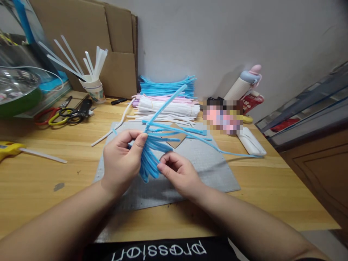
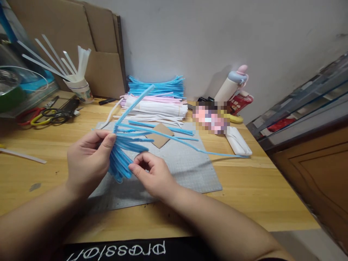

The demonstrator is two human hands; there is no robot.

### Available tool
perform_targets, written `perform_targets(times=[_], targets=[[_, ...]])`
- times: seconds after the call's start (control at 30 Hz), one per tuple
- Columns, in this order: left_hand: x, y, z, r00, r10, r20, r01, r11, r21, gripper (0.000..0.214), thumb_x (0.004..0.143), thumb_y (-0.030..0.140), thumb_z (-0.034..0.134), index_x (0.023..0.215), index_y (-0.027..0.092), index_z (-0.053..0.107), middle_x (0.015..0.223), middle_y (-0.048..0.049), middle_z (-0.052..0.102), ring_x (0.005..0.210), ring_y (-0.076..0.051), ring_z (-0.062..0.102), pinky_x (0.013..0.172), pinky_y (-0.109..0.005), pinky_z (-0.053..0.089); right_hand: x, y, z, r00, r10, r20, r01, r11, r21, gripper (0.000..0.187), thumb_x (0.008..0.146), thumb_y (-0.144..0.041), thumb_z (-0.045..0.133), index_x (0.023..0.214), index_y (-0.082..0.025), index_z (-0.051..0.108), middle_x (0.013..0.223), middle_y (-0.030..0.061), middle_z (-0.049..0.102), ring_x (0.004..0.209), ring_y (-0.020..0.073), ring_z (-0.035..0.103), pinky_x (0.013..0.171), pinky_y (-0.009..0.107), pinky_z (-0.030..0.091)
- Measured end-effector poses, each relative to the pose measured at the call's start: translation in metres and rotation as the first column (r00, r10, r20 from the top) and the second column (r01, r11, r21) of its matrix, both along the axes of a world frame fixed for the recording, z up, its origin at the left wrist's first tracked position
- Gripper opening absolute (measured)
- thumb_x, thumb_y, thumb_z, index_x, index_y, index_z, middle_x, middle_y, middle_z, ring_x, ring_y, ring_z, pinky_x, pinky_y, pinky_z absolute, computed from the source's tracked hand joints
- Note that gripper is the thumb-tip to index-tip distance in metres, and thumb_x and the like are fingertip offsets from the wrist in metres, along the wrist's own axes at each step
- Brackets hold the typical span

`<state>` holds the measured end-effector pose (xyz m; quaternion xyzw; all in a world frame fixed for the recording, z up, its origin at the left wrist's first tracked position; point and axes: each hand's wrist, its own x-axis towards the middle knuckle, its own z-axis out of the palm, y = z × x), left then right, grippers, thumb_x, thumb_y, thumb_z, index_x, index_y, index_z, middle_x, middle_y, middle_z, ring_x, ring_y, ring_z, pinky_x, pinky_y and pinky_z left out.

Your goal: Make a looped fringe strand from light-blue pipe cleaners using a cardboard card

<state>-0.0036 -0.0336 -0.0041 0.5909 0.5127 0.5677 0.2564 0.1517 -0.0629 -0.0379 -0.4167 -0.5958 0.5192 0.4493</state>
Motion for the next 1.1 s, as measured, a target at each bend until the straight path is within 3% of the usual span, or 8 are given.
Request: perform_targets(times=[0.2, 0.33, 0.43, 0.63, 0.8, 0.9, 1.1], targets=[[-0.001, 0.0, -0.003, 1.0, -0.009, -0.02, 0.009, 1.0, -0.01, 0.02, 0.083, 0.037, 0.061, 0.077, 0.018, 0.064, 0.065, 0.0032, 0.058, 0.053, -0.009, 0.046, 0.049, -0.021, 0.038, -0.002, 0.0, 0.0, 0.986, -0.098, -0.136, 0.091, 0.994, -0.057, 0.019, 0.075, -0.029, 0.068, 0.07, -0.019, 0.053, 0.067, -0.0028, 0.055, 0.062, 0.0104, 0.05, 0.06, 0.025, 0.042], [-0.003, 0.0, -0.006, 0.996, 0.022, -0.081, -0.019, 0.999, 0.04, 0.018, 0.084, 0.036, 0.061, 0.079, 0.019, 0.065, 0.068, 0.0025, 0.061, 0.056, -0.01, 0.05, 0.051, -0.023, 0.039, -0.002, 0.002, -0.001, 0.968, -0.112, -0.226, 0.082, 0.987, -0.14, 0.024, 0.07, -0.03, 0.072, 0.088, -0.021, 0.059, 0.076, -0.0016, 0.06, 0.07, 0.0117, 0.056, 0.065, 0.026, 0.047], [-0.002, -0.001, -0.008, 0.982, 0.048, -0.185, -0.025, 0.992, 0.123, 0.013, 0.085, 0.032, 0.06, 0.08, 0.02, 0.065, 0.074, 0.0014, 0.064, 0.064, -0.013, 0.056, 0.059, -0.025, 0.042, -0.002, 0.005, 0.0, 0.987, -0.064, -0.144, 0.042, 0.987, -0.154, 0.031, 0.072, -0.037, 0.07, 0.096, -0.019, 0.064, 0.091, 0.0046, 0.067, 0.083, 0.0167, 0.062, 0.074, 0.033, 0.05], [0.005, -0.005, -0.009, 0.924, 0.044, -0.379, 0.086, 0.944, 0.32, 0.007, 0.084, 0.022, 0.06, 0.078, 0.021, 0.061, 0.074, 0.0014, 0.067, 0.073, -0.015, 0.06, 0.074, -0.031, 0.043, -0.003, 0.005, 0.004, 0.995, -0.1, 0.01, 0.099, 0.995, 0.028, 0.022, 0.079, -0.035, 0.064, 0.092, -0.019, 0.07, 0.097, 0.0062, 0.072, 0.092, 0.0195, 0.065, 0.084, 0.037, 0.05], [0.007, -0.005, -0.01, 0.919, 0.047, -0.392, 0.097, 0.936, 0.338, 0.006, 0.084, 0.021, 0.06, 0.078, 0.02, 0.061, 0.074, 0.0005, 0.067, 0.073, -0.016, 0.061, 0.075, -0.032, 0.043, -0.001, 0.003, 0.005, 0.993, -0.106, 0.051, 0.103, 0.993, 0.052, 0.015, 0.082, -0.029, 0.061, 0.083, -0.02, 0.072, 0.086, 0.0029, 0.074, 0.082, 0.0171, 0.066, 0.077, 0.033, 0.052], [0.005, -0.003, -0.011, 0.923, 0.072, -0.377, 0.061, 0.942, 0.33, 0.006, 0.084, 0.022, 0.061, 0.079, 0.021, 0.062, 0.075, 0.0009, 0.068, 0.073, -0.016, 0.061, 0.074, -0.031, 0.044, 0.003, 0.003, 0.005, 0.979, -0.1, 0.18, 0.075, 0.987, 0.145, 0.016, 0.086, -0.027, 0.057, 0.087, -0.019, 0.071, 0.088, 0.0035, 0.073, 0.083, 0.0163, 0.066, 0.076, 0.031, 0.051], [0.0, 0.0, -0.011, 0.94, 0.115, -0.32, -0.02, 0.959, 0.284, 0.007, 0.084, 0.025, 0.061, 0.078, 0.022, 0.064, 0.075, 0.0022, 0.067, 0.071, -0.015, 0.061, 0.069, -0.028, 0.045, 0.009, 0.004, 0.006, 0.878, -0.161, 0.45, -0.071, 0.887, 0.456, 0.023, 0.093, -0.023, 0.045, 0.102, -0.014, 0.064, 0.095, 0.0096, 0.067, 0.09, 0.0179, 0.061, 0.081, 0.032, 0.049]])
